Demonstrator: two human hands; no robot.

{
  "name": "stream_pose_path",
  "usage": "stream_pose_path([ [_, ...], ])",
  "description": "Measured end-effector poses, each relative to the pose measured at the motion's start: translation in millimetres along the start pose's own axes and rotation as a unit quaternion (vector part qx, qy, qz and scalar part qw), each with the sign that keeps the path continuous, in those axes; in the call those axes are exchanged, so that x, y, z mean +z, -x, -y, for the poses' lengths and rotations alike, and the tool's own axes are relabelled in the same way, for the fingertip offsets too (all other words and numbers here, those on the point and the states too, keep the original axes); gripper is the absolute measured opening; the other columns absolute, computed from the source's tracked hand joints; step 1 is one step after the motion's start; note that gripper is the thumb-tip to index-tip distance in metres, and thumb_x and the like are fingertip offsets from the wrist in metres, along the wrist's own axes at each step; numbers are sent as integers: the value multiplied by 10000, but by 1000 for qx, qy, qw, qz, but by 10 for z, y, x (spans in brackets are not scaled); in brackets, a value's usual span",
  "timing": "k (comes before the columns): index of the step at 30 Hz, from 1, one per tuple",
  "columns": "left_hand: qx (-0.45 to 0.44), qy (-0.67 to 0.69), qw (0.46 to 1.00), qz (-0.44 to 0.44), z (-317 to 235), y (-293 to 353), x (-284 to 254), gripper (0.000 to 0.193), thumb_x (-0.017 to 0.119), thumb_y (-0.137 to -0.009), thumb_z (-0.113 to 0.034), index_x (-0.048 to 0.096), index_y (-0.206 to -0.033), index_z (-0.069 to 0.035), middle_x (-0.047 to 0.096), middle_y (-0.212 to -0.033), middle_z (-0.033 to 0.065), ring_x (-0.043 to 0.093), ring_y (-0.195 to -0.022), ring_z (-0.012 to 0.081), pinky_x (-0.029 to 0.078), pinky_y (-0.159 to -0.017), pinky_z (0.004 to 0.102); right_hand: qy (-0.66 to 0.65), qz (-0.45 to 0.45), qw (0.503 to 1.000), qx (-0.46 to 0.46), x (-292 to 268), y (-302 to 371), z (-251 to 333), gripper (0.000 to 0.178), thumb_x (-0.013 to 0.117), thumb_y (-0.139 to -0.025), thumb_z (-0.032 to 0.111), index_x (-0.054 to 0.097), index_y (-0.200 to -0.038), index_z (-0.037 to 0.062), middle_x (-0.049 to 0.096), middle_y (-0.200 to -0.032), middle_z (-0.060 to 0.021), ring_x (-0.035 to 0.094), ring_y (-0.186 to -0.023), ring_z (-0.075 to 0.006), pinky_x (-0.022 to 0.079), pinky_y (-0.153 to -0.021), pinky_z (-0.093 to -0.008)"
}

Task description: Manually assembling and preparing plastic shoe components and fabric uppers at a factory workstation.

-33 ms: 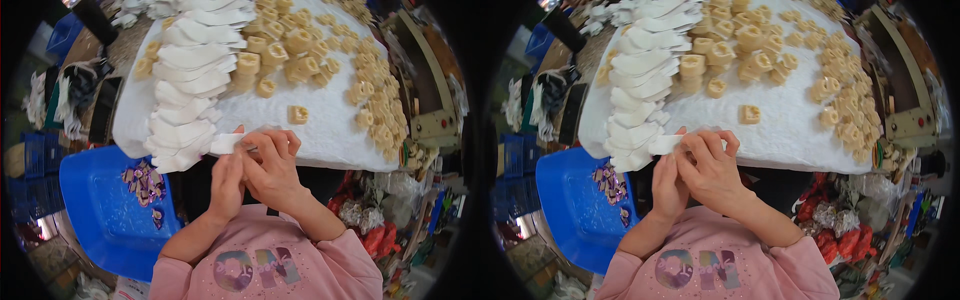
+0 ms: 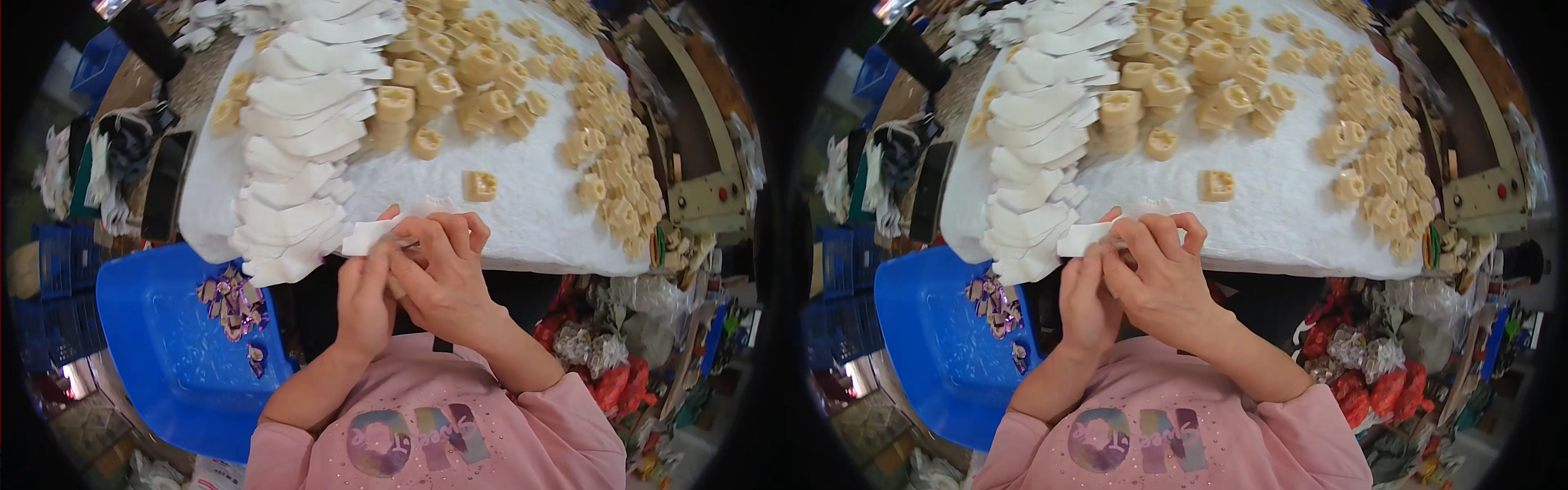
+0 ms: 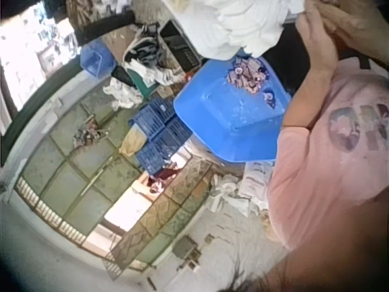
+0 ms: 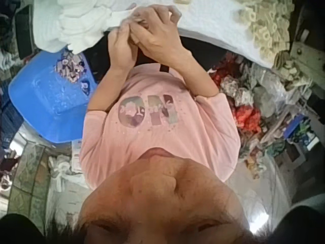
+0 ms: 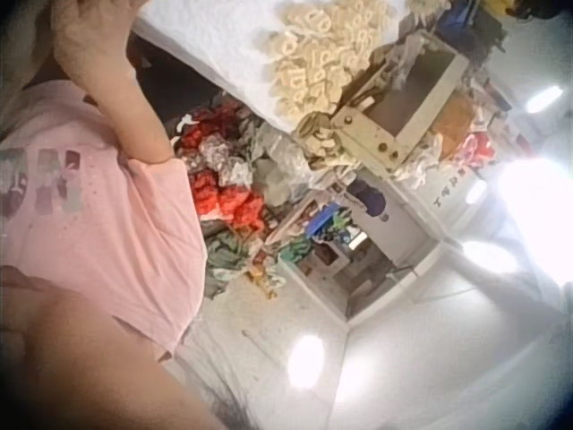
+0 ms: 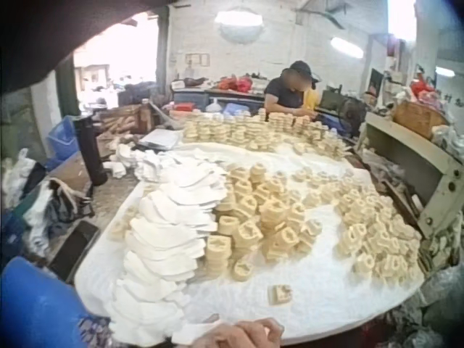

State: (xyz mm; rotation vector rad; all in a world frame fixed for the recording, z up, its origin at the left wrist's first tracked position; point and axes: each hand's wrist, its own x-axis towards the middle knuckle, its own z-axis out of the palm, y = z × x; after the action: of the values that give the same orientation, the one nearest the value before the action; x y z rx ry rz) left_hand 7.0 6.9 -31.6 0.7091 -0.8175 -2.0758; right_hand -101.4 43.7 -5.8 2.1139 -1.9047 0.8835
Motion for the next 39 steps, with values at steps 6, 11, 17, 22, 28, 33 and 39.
stream_pose_path([
  [6,-19,3,998,62,18,-205,-44,480,312,-988,-251,358,-1320,92,569,-1150,187,597,-913,199,485,-658,295,-184,-78,971,129,-95,194,-614,303,661,-686,15,593,-978,62,542,-1020,-110,497,-949,-327,412,-815,-408],
  [11,-41,22,998,39,-14,-239,-106,472,303,-980,-249,389,-1303,84,589,-1080,197,588,-826,204,458,-571,296,-42,2,993,106,-38,265,-1134,439,551,-655,-113,596,-1065,38,577,-1090,-108,498,-989,-329,427,-872,-397],
  [17,-11,-19,999,41,-9,-235,-116,467,313,-982,-245,405,-1284,99,585,-1054,188,585,-829,217,465,-625,310,-78,-94,976,182,50,265,-1222,457,527,-654,-115,585,-1083,29,588,-1090,-111,477,-1048,-343,421,-900,-390],
  [22,27,-65,997,28,-22,-214,-138,450,343,-982,-234,421,-1256,113,579,-1068,195,591,-843,227,479,-652,315,-19,-107,973,204,-37,338,-1342,418,558,-695,-87,583,-1096,30,586,-1079,-122,493,-978,-328,429,-867,-374],
  [28,48,-87,995,28,-15,-194,-110,440,357,-980,-238,445,-1223,118,575,-1095,202,605,-874,236,486,-693,331,-81,-82,960,257,-163,420,-1238,376,631,-739,-32,576,-1108,20,571,-1064,-137,554,-861,-267,457,-785,-323],
  [33,74,-120,989,37,-26,-151,-148,428,373,-974,-229,463,-1209,117,573,-1108,197,608,-916,238,489,-797,349,-409,-126,890,157,-292,272,-568,356,649,-764,-59,550,-1098,15,582,-1031,-143,607,-915,-240,491,-803,-316],
  [39,53,-102,991,69,-142,-25,37,410,323,-991,-181,460,-1213,136,532,-1203,204,571,-1045,212,463,-912,320,-372,-188,909,26,14,212,-346,415,633,-724,-107,537,-1091,61,578,-1042,-149,597,-887,-296,504,-732,-356],
])
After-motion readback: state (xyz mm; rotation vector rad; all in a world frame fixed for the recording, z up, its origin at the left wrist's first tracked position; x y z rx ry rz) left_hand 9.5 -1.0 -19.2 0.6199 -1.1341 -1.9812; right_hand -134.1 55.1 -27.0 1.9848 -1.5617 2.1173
